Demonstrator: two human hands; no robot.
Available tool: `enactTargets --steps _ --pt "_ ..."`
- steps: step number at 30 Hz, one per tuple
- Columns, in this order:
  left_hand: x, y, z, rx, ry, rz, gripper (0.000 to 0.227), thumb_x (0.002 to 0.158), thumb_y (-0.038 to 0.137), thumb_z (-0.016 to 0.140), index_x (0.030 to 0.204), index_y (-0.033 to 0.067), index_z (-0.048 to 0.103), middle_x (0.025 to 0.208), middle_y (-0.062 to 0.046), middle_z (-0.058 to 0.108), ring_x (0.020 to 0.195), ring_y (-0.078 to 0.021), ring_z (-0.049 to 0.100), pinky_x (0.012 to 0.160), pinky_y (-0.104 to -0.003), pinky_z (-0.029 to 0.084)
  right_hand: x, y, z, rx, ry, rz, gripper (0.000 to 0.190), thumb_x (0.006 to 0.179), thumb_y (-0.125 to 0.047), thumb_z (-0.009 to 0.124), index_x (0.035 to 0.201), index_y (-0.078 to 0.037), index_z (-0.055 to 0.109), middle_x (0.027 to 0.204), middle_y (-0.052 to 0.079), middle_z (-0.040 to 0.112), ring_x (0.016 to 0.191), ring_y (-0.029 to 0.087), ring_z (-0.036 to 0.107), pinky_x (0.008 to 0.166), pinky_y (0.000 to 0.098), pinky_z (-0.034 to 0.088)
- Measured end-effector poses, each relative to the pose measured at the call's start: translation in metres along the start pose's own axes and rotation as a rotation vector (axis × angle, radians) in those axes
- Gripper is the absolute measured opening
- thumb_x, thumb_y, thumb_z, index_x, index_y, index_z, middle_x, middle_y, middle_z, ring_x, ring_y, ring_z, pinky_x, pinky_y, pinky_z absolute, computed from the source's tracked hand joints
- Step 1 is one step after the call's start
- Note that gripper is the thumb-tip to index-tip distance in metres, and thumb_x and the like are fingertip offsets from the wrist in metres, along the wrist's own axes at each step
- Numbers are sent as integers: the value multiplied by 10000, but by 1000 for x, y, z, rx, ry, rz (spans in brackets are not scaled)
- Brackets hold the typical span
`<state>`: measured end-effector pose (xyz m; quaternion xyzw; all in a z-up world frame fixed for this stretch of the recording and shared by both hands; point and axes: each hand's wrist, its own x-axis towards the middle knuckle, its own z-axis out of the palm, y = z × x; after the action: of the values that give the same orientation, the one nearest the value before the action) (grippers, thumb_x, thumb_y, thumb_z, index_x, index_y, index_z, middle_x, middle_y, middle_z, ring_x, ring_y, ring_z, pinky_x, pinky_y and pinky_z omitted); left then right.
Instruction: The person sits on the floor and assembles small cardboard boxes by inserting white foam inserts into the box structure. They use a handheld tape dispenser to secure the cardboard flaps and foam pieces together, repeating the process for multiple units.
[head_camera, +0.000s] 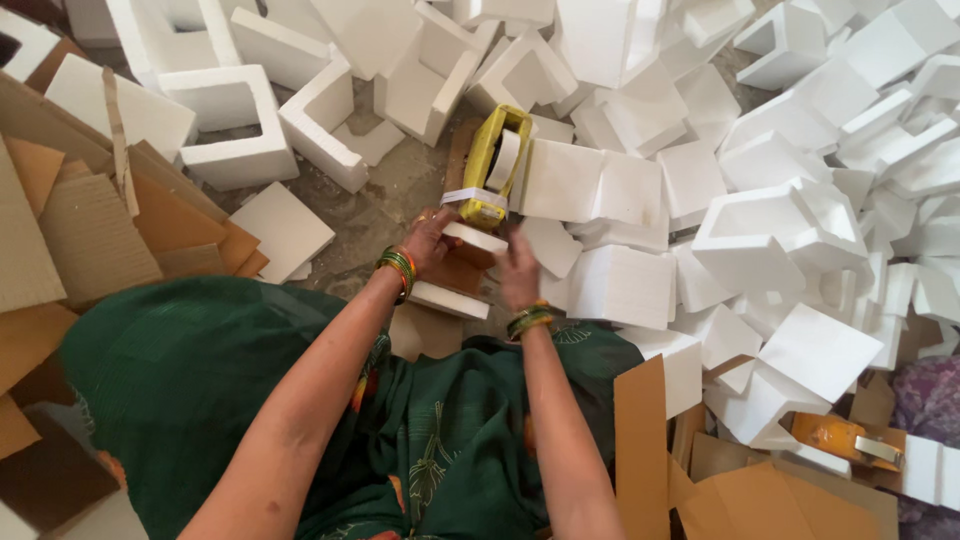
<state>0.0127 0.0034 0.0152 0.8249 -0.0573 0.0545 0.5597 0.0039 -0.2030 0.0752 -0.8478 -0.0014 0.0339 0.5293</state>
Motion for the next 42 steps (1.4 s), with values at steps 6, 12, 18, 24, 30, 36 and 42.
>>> enactTargets --steps 6,12,18,24,30,36,42 --pt "-2 37 -16 399 -8 -72 451 831 235 759 1257 158 634 1265 -224 598 1181 -470 497 976 -562 399 4 3 8 -198 24 -99 450 863 -43 727 1311 -43 677 1183 158 761 1009 245 748 908 339 576" --pt "-2 97 -22 775 -352 53 438 883 402 708 1191 104 618 1264 -154 619 1294 -336 516 1132 -474 371 -3 7 21 -407 49 -307 419 867 -48 727 1284 -41 679 1243 197 716 1095 351 698 957 393 550" --pt "-11 84 -28 736 -70 70 374 818 250 681 1190 260 649 1215 -60 657 1236 -289 528 1031 -740 292 0 -9 14 -24 56 -115 391 864 -121 700 1237 -22 637 1111 149 752 1021 268 729 870 355 583" --pt "-8 85 -20 739 -318 -164 349 951 285 642 1296 331 612 1185 -34 660 1322 -261 489 1121 -680 292 82 -16 0 97 49 65 340 938 -234 791 1025 94 763 932 71 661 815 150 577 727 311 471" --pt "-18 90 -22 734 -267 -134 380 875 221 656 1243 305 624 1269 -33 588 1265 -278 493 1083 -673 295 55 -53 -6 214 25 77 228 892 -192 751 991 13 765 842 -7 741 743 74 647 691 247 534" --pt "-19 84 -17 706 -199 -84 350 852 261 653 1201 284 635 1265 -62 587 1271 -290 495 1067 -668 299 -59 7 -1 207 -220 170 155 901 -131 765 988 -3 769 933 14 762 824 90 672 753 243 540" --pt "-15 97 -26 660 -270 -149 338 923 378 668 1235 256 615 1319 -52 603 1337 -296 485 1139 -668 287 -39 83 20 363 -226 546 223 853 -173 803 1027 -35 783 921 19 778 797 96 694 693 242 519"
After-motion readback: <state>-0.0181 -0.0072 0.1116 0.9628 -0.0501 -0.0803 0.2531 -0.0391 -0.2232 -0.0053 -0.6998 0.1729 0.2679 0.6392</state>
